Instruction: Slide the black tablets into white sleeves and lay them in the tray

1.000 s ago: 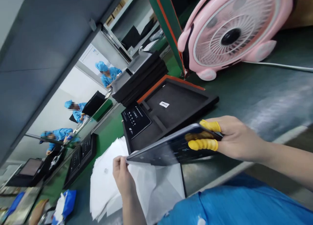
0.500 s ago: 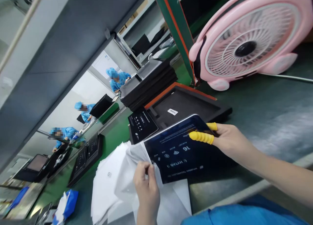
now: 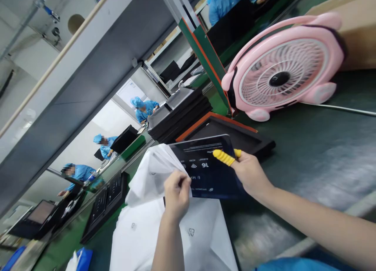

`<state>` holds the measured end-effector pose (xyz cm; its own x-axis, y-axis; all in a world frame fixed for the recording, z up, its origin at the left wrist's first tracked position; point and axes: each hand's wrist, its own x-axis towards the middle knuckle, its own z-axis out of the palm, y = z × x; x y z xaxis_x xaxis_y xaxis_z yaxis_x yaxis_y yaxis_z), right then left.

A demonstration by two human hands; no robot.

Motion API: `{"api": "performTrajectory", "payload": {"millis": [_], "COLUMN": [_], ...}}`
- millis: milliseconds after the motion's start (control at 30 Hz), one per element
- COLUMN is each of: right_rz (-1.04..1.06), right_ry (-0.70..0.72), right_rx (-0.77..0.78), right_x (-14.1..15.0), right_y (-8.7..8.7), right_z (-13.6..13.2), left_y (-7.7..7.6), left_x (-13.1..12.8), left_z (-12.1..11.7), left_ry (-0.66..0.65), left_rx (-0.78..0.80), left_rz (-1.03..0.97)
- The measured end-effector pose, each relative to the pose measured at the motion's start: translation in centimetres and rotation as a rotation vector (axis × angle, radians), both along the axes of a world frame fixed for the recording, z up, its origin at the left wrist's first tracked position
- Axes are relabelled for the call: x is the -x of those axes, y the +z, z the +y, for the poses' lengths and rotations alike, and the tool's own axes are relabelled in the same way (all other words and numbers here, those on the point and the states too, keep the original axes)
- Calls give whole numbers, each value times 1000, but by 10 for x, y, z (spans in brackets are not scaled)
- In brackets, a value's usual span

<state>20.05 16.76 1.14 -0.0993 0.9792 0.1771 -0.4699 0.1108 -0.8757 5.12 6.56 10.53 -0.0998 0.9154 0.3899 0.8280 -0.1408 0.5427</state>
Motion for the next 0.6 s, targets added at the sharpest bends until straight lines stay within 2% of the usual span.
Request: {"api": "performTrajectory", "payload": {"millis": [67, 133, 267, 333, 433, 500, 600], "right_rz": [16, 1, -80, -83, -67, -47, -2], "right_ry": [-45, -17, 114, 145, 159, 104, -27], "right_rx": [112, 169, 128, 129, 168, 199, 201], "right_x": [5, 8, 16, 21, 26, 29, 34], "right_y": [11, 22, 38, 40, 38, 37, 41], "right_z": [-10, -17, -20, -16, -7, -1, 0], "left_y": [7, 16, 33, 32, 20, 10, 9], "left_x": [-1, 3, 10, 5, -9, -16, -19], "left_z": [18, 31, 37, 29, 9, -5, -9], "left_ry": [-20, -14, 21, -15, -122, -183, -226], "left_rx": [-96, -177, -294, -206, 31, 142, 160], "left_rz": [-56, -123, -274, -276, -200, -171, -142]}}
